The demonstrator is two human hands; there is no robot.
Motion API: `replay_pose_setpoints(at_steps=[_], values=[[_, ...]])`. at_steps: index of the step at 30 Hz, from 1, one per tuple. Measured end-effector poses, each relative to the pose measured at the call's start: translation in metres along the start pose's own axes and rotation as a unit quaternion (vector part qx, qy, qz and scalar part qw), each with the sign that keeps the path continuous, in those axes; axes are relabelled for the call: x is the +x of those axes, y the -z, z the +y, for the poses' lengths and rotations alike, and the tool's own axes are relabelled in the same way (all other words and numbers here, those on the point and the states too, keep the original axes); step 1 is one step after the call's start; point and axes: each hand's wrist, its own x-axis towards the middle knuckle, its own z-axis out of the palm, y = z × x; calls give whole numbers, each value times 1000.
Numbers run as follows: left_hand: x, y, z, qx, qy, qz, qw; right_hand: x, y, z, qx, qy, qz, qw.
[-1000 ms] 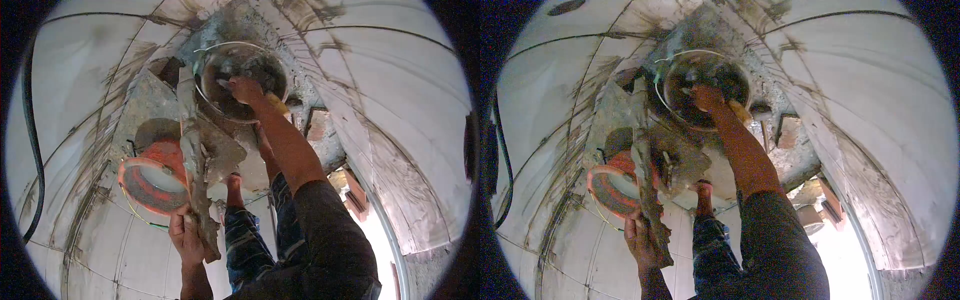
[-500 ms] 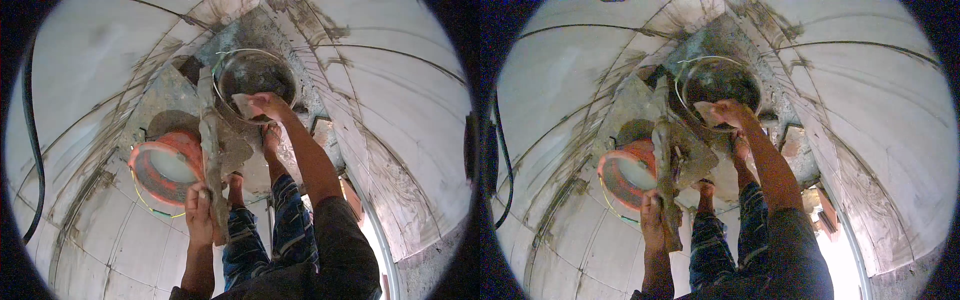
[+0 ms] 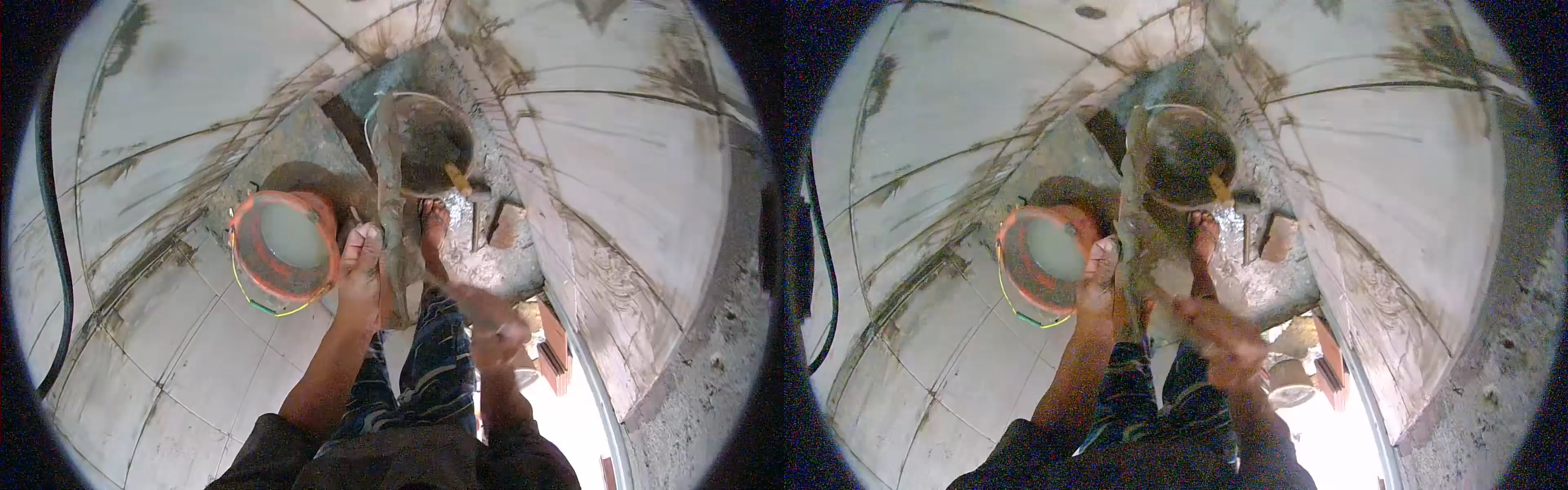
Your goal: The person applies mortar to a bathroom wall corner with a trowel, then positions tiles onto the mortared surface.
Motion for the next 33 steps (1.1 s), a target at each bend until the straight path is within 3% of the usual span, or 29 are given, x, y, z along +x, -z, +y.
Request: replay_pose_setpoints(at_steps=[1,3,6,9,12,14,16,17,18,20,22,24,25,27,28,30,31,32,33], values=[[-2,-7,0,-1,-4,-7,1000,5,-11,-11,-37,86,-51,994],[-5,-18,1,-20,16,31,999,-5,-33,-21,-26,122,-40,991],[-5,-26,6,-2,27,16,999,-25,-34,-17,-125,188,-90,970],[4,-9,5,105,32,-24,994,-41,-28,-19,-179,168,-56,968],[1,-26,10,22,57,-8,998,-50,-8,-14,-244,125,-137,952],[-3,-40,19,31,35,26,999,-53,-1,3,-295,63,-44,952],[-1,-40,22,39,13,63,997,-27,6,11,-338,-105,72,933],[2,-34,20,25,11,57,998,-9,16,42,-337,-85,89,934],[5,-28,17,11,9,51,999,11,20,61,-337,-165,85,923],[15,-7,8,12,11,47,999,54,23,125,-337,-129,44,932],[17,11,7,18,9,47,999,95,17,184,-435,-107,-13,894],[15,25,7,-40,41,-28,998,130,11,250,-450,-73,-54,888],[13,28,10,-40,39,-27,998,145,8,264,-449,-71,-56,889],[4,29,19,-101,92,-82,987,165,5,280,-515,-143,-180,826],[1,28,17,-70,79,-19,994,167,3,283,-518,-141,-179,825],[-13,31,22,-84,101,-10,991,174,3,283,-413,-161,-98,891],[-21,35,26,-96,120,3,988,180,1,267,-419,-154,-96,890],[-28,48,28,-132,143,-40,980,185,-2,240,-172,-246,-46,953],[-37,56,30,-137,141,-46,979,190,-7,211,89,-320,5,943]])
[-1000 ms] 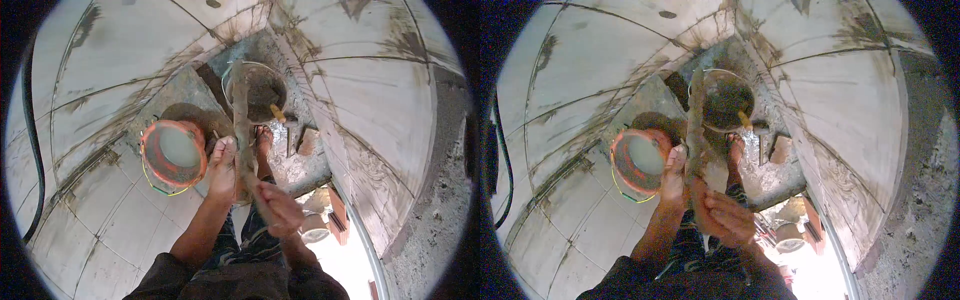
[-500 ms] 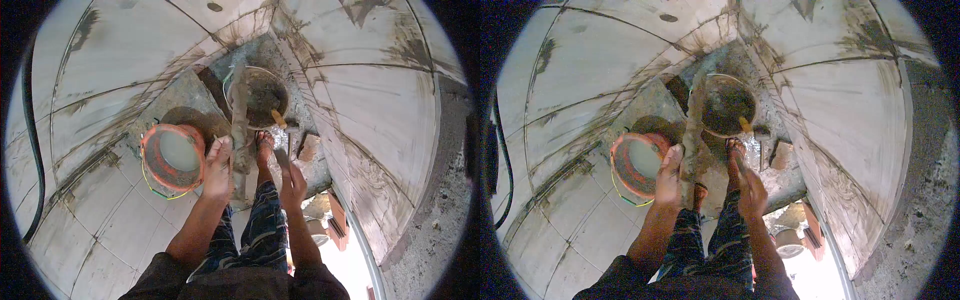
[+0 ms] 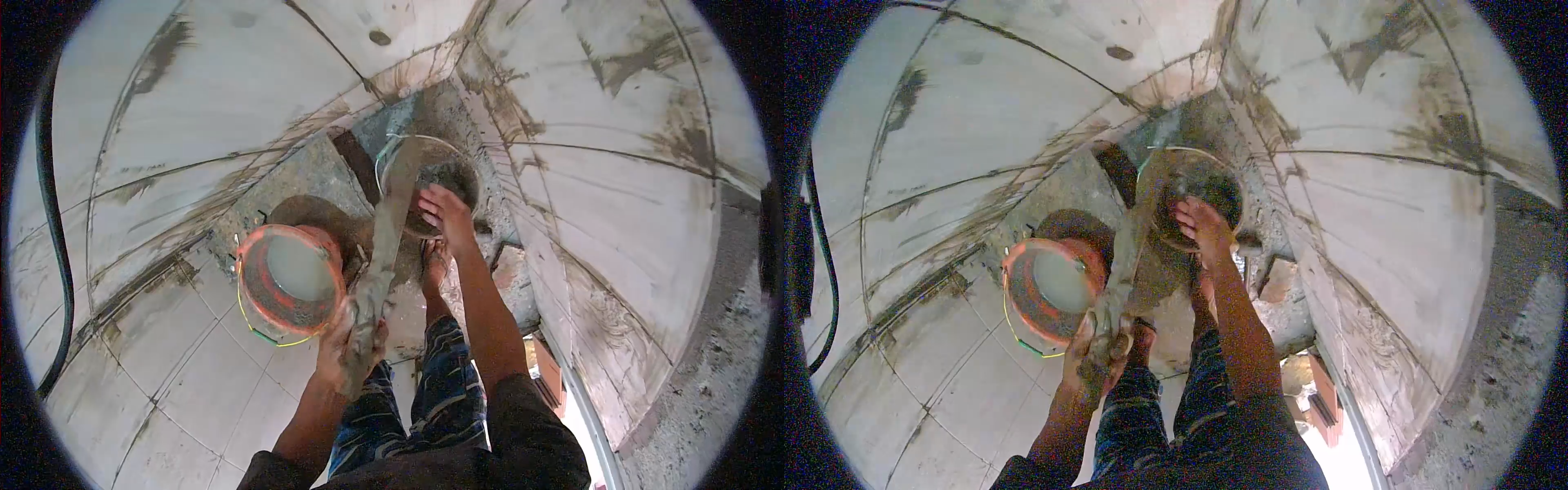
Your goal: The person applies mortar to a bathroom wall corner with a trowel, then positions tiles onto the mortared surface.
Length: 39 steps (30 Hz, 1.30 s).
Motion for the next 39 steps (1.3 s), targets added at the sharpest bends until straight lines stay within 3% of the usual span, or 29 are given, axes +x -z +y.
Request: replay_pose_setpoints(at_steps=[1,3,4,6,8,12,14,16,18,19,21,23,24,26,28,30,31,32,34,35,36,38,39], values=[[-11,6,1,-5,10,0,1000,-14,-10,-26,-6,5,0,1000],[-32,21,4,-12,19,-10,1000,-39,-30,-72,149,28,-102,983],[-42,28,8,-11,26,-52,998,-47,-35,-86,143,34,-104,984],[-66,33,14,-12,27,-104,994,-63,-46,-115,146,50,-206,966],[-101,24,25,76,-12,-71,994,-89,-59,-139,120,59,-218,967],[-163,43,42,60,-36,-99,993,-154,-99,-187,76,45,-268,959],[-203,36,57,73,32,-155,985,-196,-135,-214,62,91,-218,970],[-238,33,58,78,-25,-107,991,-233,-167,-247,14,122,-251,960],[-279,17,69,143,-10,-150,978,-256,-195,-278,-36,162,-284,944],[-292,29,62,101,-20,-209,973,-274,-209,-296,-38,157,-313,936],[-311,34,55,42,-73,-203,976,-311,-257,-329,-61,150,-370,915],[-327,46,55,-51,-66,-247,965,-354,-308,-350,-56,243,-419,873],[-328,56,53,-66,-89,-259,960,-376,-331,-356,-74,241,-441,862],[-327,76,58,-283,-112,-468,830,-414,-379,-361,-95,268,-450,847],[-344,94,63,-308,-186,-512,780,-438,-418,-353,-112,297,-468,825],[-378,95,76,-402,-304,-563,655,-464,-455,-334,-121,344,-435,823],[-358,115,75,-435,-357,-522,641,-473,-474,-323,-127,345,-440,819],[-353,132,83,-440,-357,-524,636,-481,-493,-311,-144,357,-436,813],[-347,151,101,-546,-347,-443,620,-504,-529,-285,-164,372,-429,807],[-342,159,116,-525,-409,-348,661,-520,-551,-267,-187,406,-419,790],[-337,170,135,-520,-409,-351,663,-536,-574,-248,-206,441,-409,772],[-326,192,173,-544,-415,-190,704,-562,-613,-215,-214,477,-378,764],[-319,202,194,-534,-413,-194,712,-571,-631,-203,-233,488,-381,750]])
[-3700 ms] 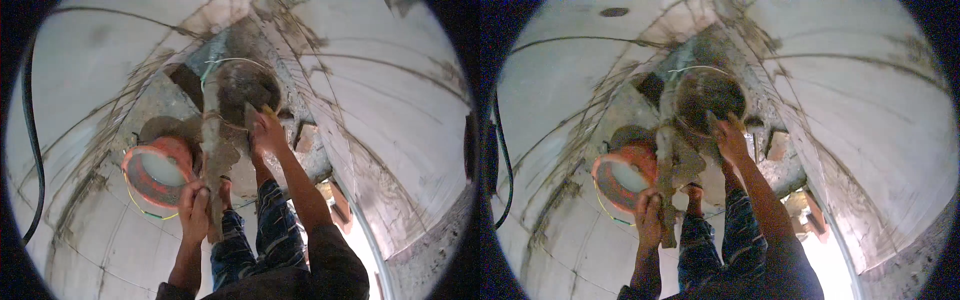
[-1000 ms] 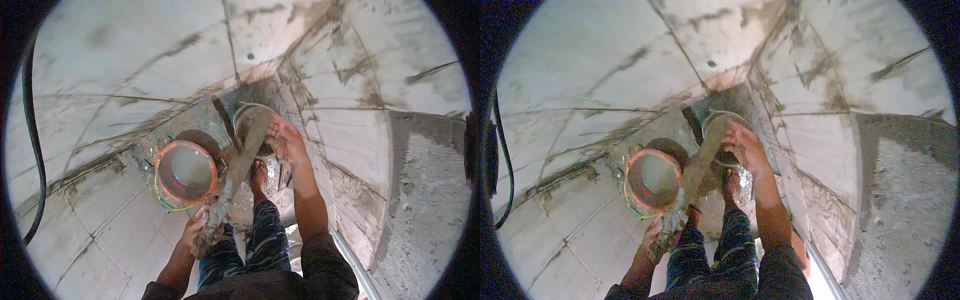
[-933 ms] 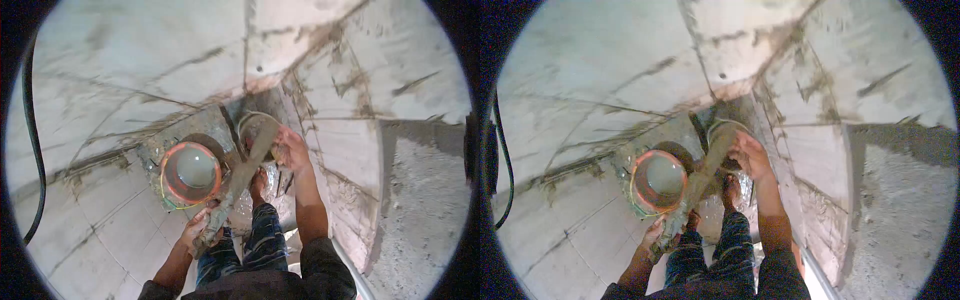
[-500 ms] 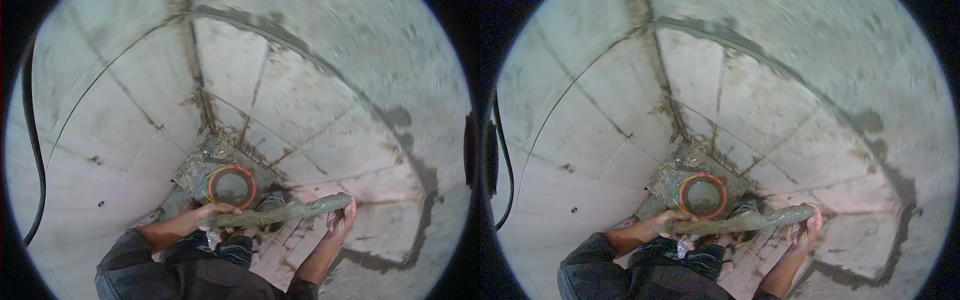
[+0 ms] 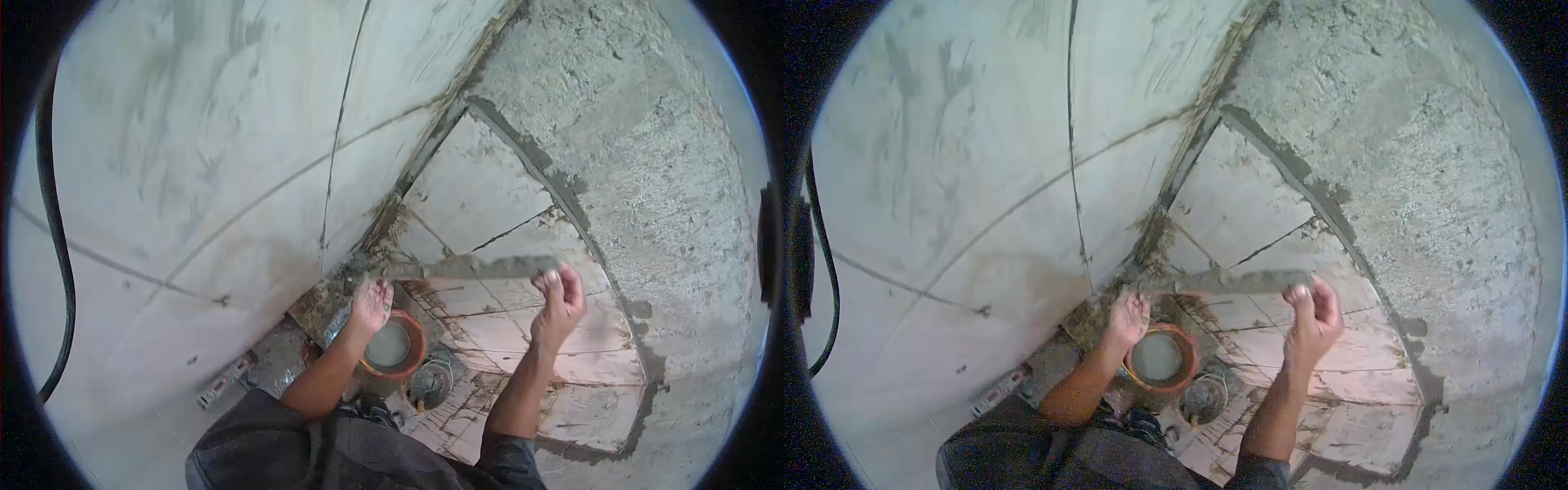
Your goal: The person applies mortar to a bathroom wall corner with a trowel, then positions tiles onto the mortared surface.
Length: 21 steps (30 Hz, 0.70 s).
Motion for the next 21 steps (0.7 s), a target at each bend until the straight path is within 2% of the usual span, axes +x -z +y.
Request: replay_pose_setpoints(at_steps=[5,8,10,13,15,16,18,21], values=[[97,-42,31,15,-35,71,997,33,-100,-5,-202,55,3,978],[143,-61,37,-2,-30,92,995,59,-141,19,-168,59,1,984],[162,-74,39,0,-41,90,995,72,-167,24,-246,80,14,966],[174,-91,39,39,-66,87,993,89,-194,30,-301,106,0,948],[194,-84,47,140,-14,56,988,99,-208,38,-327,118,-3,938],[203,-84,45,139,-12,54,989,104,-214,41,-349,129,-12,928],[225,-87,44,131,-29,124,983,114,-224,46,-373,138,-21,917],[235,-94,42,168,-20,124,978,123,-234,49,-406,127,-36,904]])
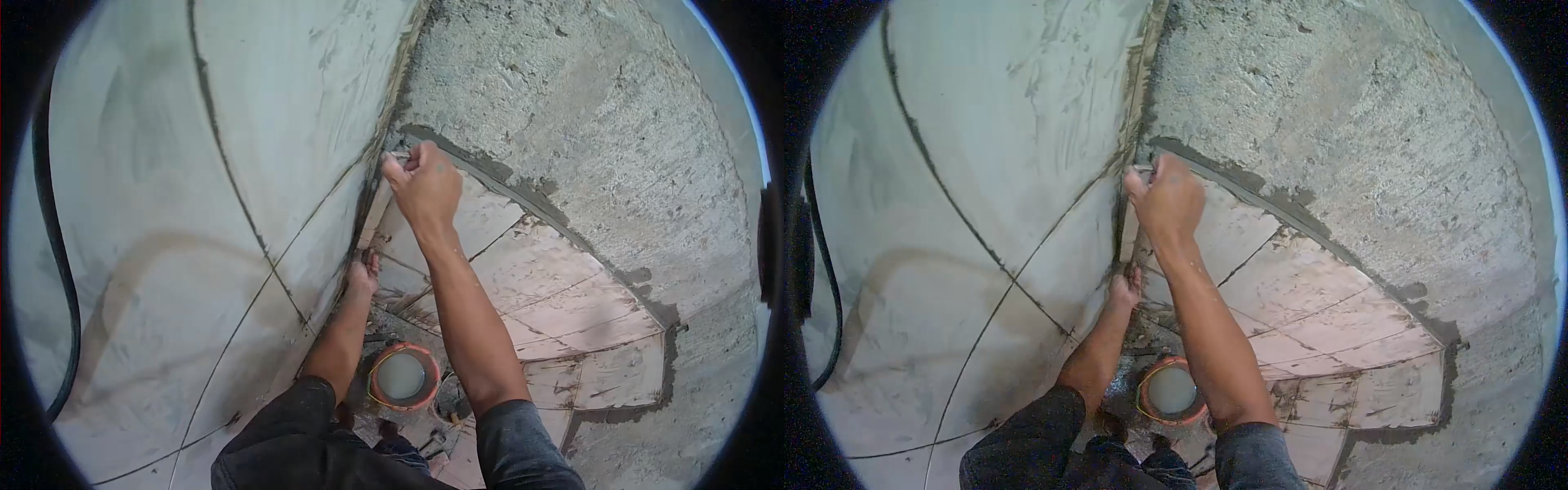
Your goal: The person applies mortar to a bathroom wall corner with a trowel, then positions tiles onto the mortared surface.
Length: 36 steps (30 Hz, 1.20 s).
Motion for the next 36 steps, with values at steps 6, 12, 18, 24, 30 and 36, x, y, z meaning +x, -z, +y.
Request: replay_pose_setpoints(at_steps=[6,12,18,24,30,36], values=[[26,-5,-4,-67,-7,20,998,11,-17,-1,4,7,-13,1000],[34,-7,2,-30,17,37,999,18,-32,13,-30,45,21,998],[1,-29,5,-25,-11,95,995,25,-33,20,-43,114,17,992],[15,-21,-2,-24,-70,83,994,43,-10,9,-114,177,-41,977],[15,-20,2,-15,-38,75,996,60,-10,13,-152,197,-110,962],[55,6,0,-45,-34,46,997,63,-12,8,-183,166,-137,959]])
